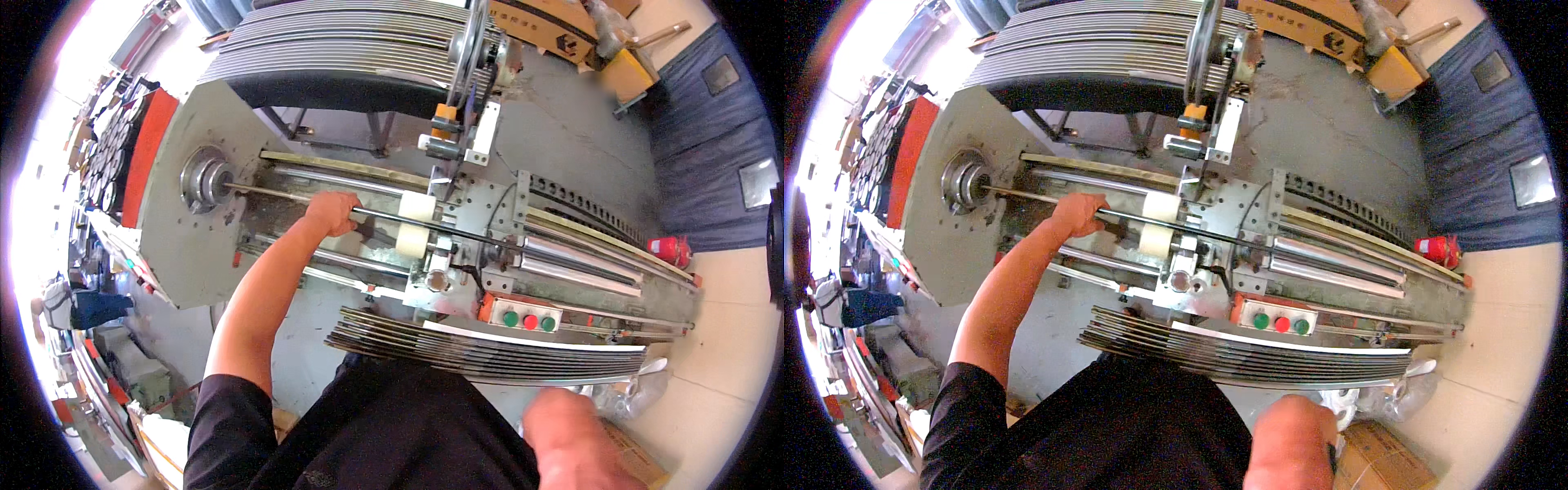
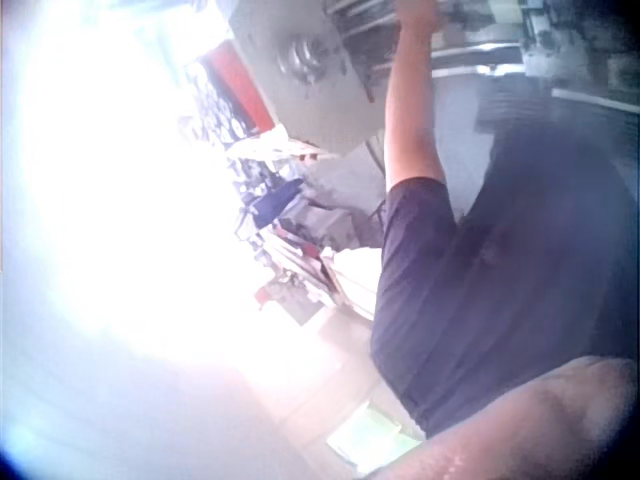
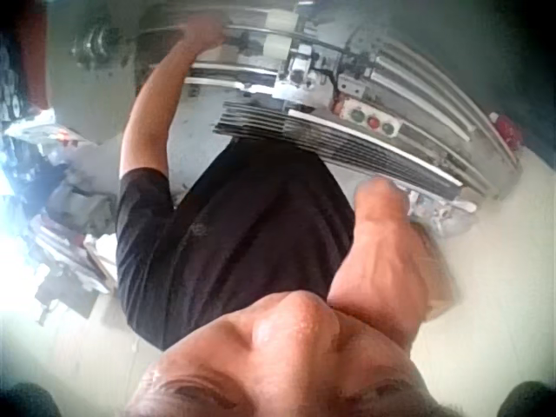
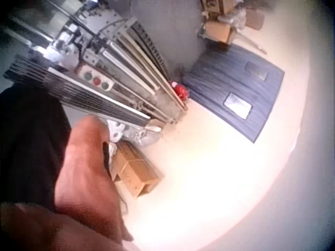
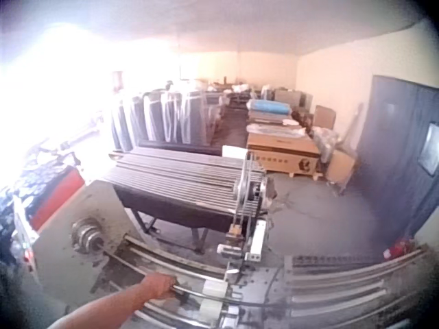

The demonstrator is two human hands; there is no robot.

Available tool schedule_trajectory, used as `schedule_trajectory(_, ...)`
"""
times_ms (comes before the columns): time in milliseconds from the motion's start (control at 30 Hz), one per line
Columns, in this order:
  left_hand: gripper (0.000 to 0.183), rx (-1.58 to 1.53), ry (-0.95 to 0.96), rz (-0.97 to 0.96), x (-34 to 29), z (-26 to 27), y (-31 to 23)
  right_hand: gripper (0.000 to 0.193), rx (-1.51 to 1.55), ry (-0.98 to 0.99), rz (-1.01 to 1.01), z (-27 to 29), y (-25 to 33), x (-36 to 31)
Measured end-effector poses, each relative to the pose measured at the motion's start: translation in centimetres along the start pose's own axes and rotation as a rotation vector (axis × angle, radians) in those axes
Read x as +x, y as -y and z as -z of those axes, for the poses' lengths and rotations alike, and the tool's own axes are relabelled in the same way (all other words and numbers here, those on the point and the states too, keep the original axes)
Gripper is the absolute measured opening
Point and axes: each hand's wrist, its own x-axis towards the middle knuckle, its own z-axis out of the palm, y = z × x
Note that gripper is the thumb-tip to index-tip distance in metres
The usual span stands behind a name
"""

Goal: The person operates a metal fabrication machine by loading metal rods into the rollers and applying tape to the material.

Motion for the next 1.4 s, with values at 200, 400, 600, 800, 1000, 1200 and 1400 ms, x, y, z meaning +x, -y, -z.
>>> schedule_trajectory(200, 0.052, 0.005, 0.043, -0.065, 0.8, -0.1, -4.4, 0.023, 0.100, 0.086, 0.059, 0.1, -1.7, 1.0)
schedule_trajectory(400, 0.065, -0.069, -0.054, -0.134, 0.7, -0.6, -5.7, 0.020, 0.158, 0.165, 0.125, 0.1, -3.1, 1.4)
schedule_trajectory(600, 0.075, -0.091, -0.086, -0.203, 0.1, -0.4, -4.6, 0.026, -0.274, -0.170, 0.073, 4.6, -8.9, -0.1)
schedule_trajectory(800, 0.069, -0.024, -0.089, -0.111, -0.4, -1.6, 2.9, 0.038, -1.248, -1.103, -0.532, 12.4, -11.6, -10.4)
schedule_trajectory(1000, 0.069, -0.060, -0.042, 0.117, -1.7, -1.7, 12.7, 0.052, -2.231, -1.239, -0.556, 20.4, -8.7, -20.0)
schedule_trajectory(1200, 0.075, 0.065, -0.039, -0.027, -0.1, -3.1, 11.6, 0.074, -2.461, -1.200, -0.974, 23.2, -7.9, -22.9)
schedule_trajectory(1400, 0.063, -0.027, 0.016, -0.078, 0.6, -1.0, 0.6, 0.074, -2.359, -1.222, -1.175, 23.4, -8.2, -22.6)
